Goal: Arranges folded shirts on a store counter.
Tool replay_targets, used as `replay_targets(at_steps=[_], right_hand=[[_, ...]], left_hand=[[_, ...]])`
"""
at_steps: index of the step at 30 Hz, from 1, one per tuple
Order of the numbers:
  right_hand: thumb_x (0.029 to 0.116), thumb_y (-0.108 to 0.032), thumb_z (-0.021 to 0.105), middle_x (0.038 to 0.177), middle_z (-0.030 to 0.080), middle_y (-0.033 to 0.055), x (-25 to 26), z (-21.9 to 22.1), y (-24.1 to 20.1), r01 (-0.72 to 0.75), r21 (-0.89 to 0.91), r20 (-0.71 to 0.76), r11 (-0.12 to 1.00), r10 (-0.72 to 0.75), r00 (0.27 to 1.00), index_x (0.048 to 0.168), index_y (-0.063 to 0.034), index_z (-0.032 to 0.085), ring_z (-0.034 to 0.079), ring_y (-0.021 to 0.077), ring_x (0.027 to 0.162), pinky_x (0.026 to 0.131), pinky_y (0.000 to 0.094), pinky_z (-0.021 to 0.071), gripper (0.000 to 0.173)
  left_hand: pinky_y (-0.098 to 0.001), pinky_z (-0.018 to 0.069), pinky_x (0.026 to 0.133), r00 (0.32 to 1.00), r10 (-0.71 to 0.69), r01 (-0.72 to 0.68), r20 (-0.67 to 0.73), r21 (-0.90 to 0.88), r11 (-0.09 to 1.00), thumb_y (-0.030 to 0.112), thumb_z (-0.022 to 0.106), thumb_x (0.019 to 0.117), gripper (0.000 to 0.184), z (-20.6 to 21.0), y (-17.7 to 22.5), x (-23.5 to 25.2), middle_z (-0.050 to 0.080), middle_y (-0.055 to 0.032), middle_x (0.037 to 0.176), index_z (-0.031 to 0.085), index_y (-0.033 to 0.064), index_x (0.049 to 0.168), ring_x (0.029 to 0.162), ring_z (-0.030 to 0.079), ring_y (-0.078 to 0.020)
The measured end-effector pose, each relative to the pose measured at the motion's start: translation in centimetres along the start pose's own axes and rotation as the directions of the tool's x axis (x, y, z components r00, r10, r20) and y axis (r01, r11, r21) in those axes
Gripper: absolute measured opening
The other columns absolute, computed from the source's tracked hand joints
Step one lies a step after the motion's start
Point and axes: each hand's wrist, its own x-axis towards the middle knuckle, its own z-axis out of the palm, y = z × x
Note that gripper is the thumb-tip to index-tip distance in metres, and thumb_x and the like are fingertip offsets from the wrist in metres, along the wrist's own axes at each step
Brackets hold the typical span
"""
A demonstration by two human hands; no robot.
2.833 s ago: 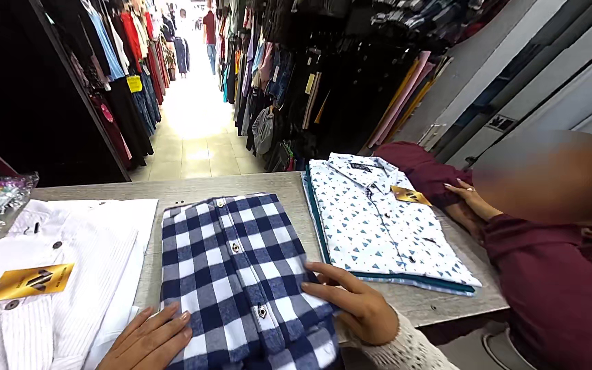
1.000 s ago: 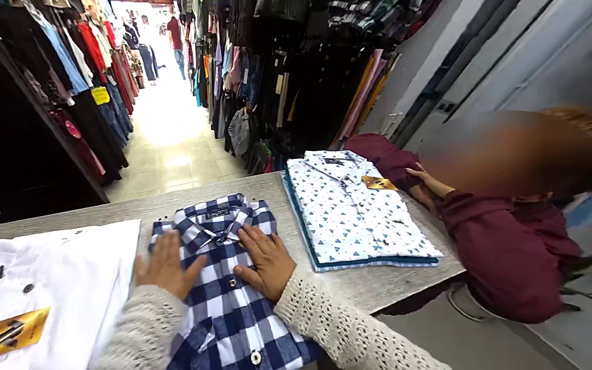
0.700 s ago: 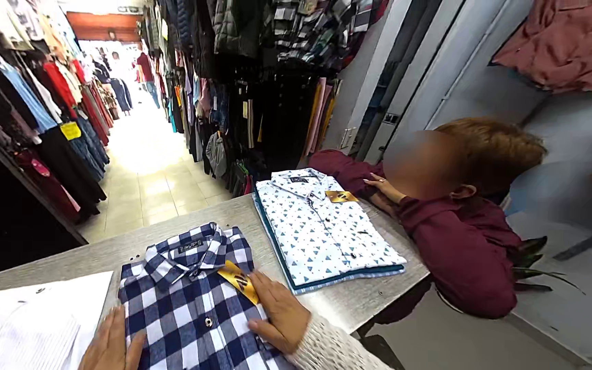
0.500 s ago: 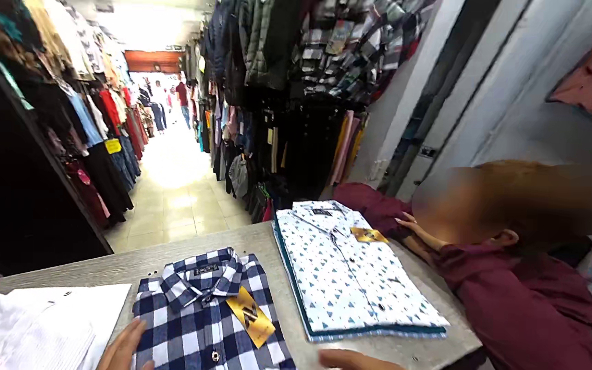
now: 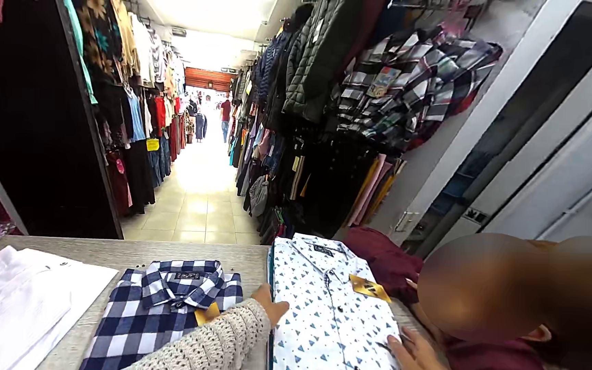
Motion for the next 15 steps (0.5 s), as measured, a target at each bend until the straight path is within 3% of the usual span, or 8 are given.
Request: replay_targets(at_steps=[2,5,7,8,9,11,13,15], right_hand=[[0.1017,-0.006,0.054,0.139,0.054,0.0355,-0.6,0.0,-2.5,-0.078,-0.011,0.069,0.997,0.078,0.995,0.148,0.0155,0.036,0.058,0.0405,0.127,0.107,0.047,0.0446,0.054],[0.0974,-0.002,0.059,0.133,0.054,0.0399,0.4,0.1,-0.4,-0.038,0.068,0.068,0.997,0.034,0.997,0.145,0.0161,0.039,0.058,0.0448,0.122,0.104,0.0527,0.0454,0.054],[0.0972,-0.002,0.06,0.129,0.056,0.0393,0.4,0.1,-0.4,-0.075,0.102,0.107,0.992,0.064,0.992,0.141,0.0172,0.042,0.06,0.0408,0.117,0.102,0.0511,0.0463,0.051],[0.099,-0.002,0.058,0.124,0.058,0.037,0.2,0.2,-0.9,-0.11,0.141,0.139,0.984,0.09,0.986,0.138,0.018,0.043,0.062,0.0334,0.109,0.097,0.0461,0.0485,0.047],[0.1019,-0.003,0.055,0.115,0.06,0.0319,-0.2,0.2,-1.5,-0.148,0.187,0.17,0.971,0.116,0.979,0.134,0.018,0.045,0.062,0.0234,0.099,0.091,0.0391,0.05,0.04],[0.1065,-0.005,0.045,0.09,0.062,0.0136,-1.2,0.2,-2.2,-0.187,0.314,0.205,0.931,0.126,0.971,0.122,0.0159,0.051,0.06,0.0025,0.075,0.074,0.0228,0.0517,0.027],[0.1087,-0.006,0.033,0.078,0.063,0.0003,-2.2,0.0,-2.1,-0.215,0.536,0.25,0.816,0.09,0.964,0.113,0.0092,0.053,0.062,-0.0044,0.067,0.068,0.0165,0.0538,0.025],[0.1081,-0.006,0.025,0.073,0.07,-0.0077,-3.5,-0.1,-2.0,-0.234,0.708,0.274,0.666,0.045,0.961,0.104,-0.0041,0.053,0.068,-0.005,0.066,0.064,0.0158,0.0584,0.028]], left_hand=[[-0.0489,0.0388,0.115,0.995,-0.075,0.073,-0.059,-0.045,0.996,0.025,0.057,0.1044,0.071,-0.4,1.0,0.9,0.041,-0.0295,0.153,0.02,-0.0065,0.157,0.14,0.046,-0.0379],[-0.0448,0.0483,0.104,0.964,-0.243,0.207,-0.105,-0.278,0.938,0.028,0.054,0.1068,0.065,-0.6,1.2,2.3,0.045,-0.0291,0.148,0.024,-0.004,0.154,0.13,0.055,-0.0356],[-0.046,0.0456,0.105,0.962,-0.256,0.216,-0.091,-0.316,0.924,0.033,0.054,0.1066,0.062,-0.5,1.0,2.8,0.047,-0.0308,0.145,0.035,-0.0085,0.149,0.129,0.053,-0.0367],[-0.0468,0.042,0.109,0.969,-0.234,0.206,-0.073,-0.277,0.939,0.036,0.053,0.1067,0.063,-0.4,1.0,2.7,0.048,-0.0318,0.144,0.04,-0.0119,0.145,0.132,0.051,-0.037],[-0.0468,0.0384,0.113,0.976,-0.213,0.2,-0.041,-0.209,0.957,0.038,0.052,0.1069,0.063,-0.4,1.2,2.3,0.048,-0.0319,0.144,0.043,-0.0134,0.143,0.135,0.049,-0.0366],[-0.0444,0.0398,0.111,0.984,-0.177,0.179,0.023,-0.111,0.978,0.037,0.054,0.106,0.06,-0.3,1.4,1.6,0.052,-0.0295,0.14,0.046,-0.0119,0.14,0.131,0.053,-0.0328],[-0.0425,0.0441,0.107,0.987,-0.149,0.155,0.06,-0.094,0.984,0.031,0.061,0.1034,0.055,-0.2,1.0,1.2,0.057,-0.0269,0.135,0.049,-0.0097,0.139,0.123,0.058,-0.0293],[-0.0419,0.0464,0.104,0.99,-0.114,0.123,0.085,-0.113,0.986,0.026,0.065,0.1008,0.052,0.1,0.4,0.9,0.059,-0.0249,0.132,0.051,-0.008,0.137,0.119,0.061,-0.0272]])
